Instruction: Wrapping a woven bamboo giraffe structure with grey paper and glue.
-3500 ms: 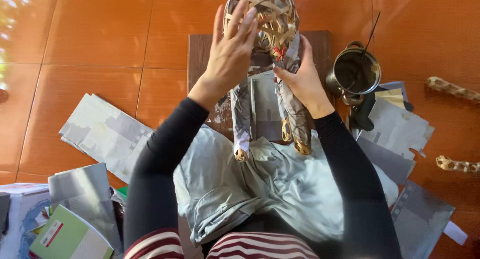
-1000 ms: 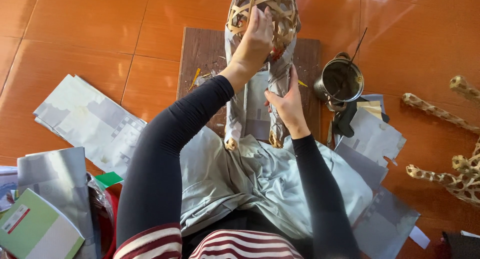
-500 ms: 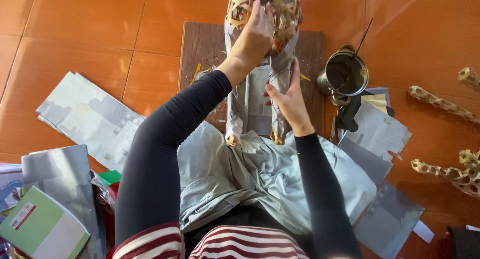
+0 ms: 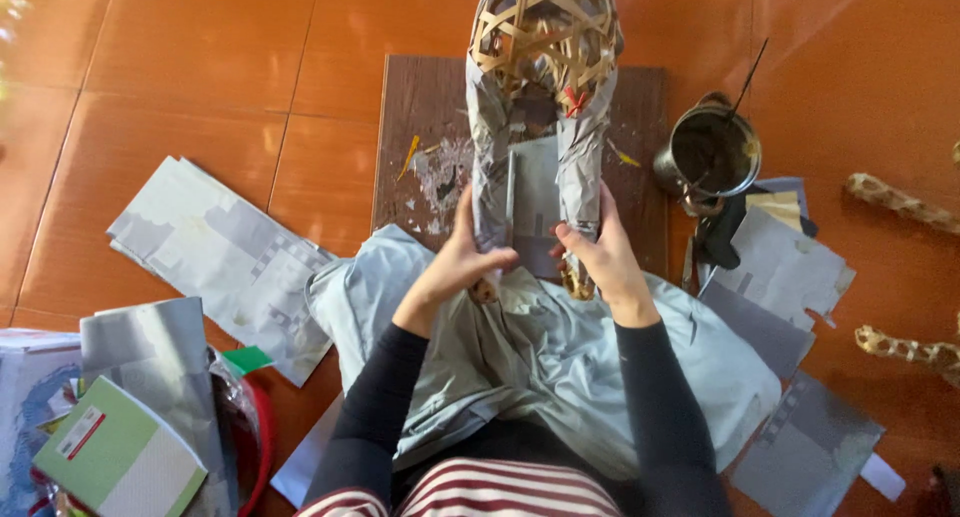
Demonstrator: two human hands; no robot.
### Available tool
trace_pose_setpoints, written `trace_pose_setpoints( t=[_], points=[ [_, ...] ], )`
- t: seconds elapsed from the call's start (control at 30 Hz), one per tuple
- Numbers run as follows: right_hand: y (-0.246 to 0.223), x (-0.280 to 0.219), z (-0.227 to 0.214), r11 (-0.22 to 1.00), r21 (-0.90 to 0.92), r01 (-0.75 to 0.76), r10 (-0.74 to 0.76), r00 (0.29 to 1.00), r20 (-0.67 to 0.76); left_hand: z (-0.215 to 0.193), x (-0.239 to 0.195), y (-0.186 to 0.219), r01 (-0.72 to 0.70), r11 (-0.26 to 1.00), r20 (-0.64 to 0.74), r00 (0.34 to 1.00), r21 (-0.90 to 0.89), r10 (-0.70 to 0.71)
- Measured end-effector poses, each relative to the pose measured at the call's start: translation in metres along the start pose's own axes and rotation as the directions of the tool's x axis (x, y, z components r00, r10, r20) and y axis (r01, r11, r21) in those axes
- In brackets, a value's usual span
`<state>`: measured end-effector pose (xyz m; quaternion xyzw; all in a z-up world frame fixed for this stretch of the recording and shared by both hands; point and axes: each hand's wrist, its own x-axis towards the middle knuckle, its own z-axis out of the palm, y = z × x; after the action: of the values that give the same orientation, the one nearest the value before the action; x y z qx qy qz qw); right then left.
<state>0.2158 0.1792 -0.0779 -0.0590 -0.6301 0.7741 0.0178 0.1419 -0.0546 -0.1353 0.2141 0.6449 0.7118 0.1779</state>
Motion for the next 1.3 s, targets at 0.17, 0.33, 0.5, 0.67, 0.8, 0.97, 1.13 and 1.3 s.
trace_pose_setpoints(
  t=[0.17,0.33,0.5,0.67,0.8,0.97,1.13,1.3],
  points=[
    [-0.008,-0.005,0.012,0.993,-0.087,-0.074,0.064,0.991,-0.113,0.009,-0.004,0.016,0.080,0.993,0.046,0.995,0.091,-0.084],
    [-0.006,-0.001,0.014,0.989,-0.113,-0.100,0.086,0.988,-0.129,0.005,-0.002,0.020,0.160,0.984,0.080,0.983,0.073,-0.165],
    [-0.014,-0.006,0.005,0.999,-0.034,-0.029,0.029,0.999,0.019,0.002,-0.005,0.014,-0.162,0.972,0.059,0.986,0.167,0.155],
    [-0.021,-0.025,-0.006,0.970,0.231,-0.075,0.057,0.995,0.084,-0.006,-0.031,0.027,0.073,0.993,0.055,0.996,-0.090,-0.068],
    [-0.007,-0.039,-0.013,0.989,0.102,-0.110,0.101,0.990,0.097,-0.006,-0.045,0.021,0.247,0.951,0.093,0.968,-0.188,-0.233],
    [0.000,-0.043,-0.013,0.983,0.137,-0.120,0.105,0.988,0.116,-0.008,-0.051,0.014,0.290,0.931,0.099,0.957,-0.223,-0.274],
    [-0.004,-0.045,-0.011,0.988,0.099,-0.116,0.103,0.987,0.122,-0.016,-0.046,0.028,0.177,0.969,-0.001,0.984,-0.172,-0.180],
    [-0.004,-0.045,-0.001,0.979,0.037,-0.202,0.203,0.979,-0.031,-0.007,0.000,0.102,-0.331,0.561,0.054,0.890,0.758,0.452]
  ],
)
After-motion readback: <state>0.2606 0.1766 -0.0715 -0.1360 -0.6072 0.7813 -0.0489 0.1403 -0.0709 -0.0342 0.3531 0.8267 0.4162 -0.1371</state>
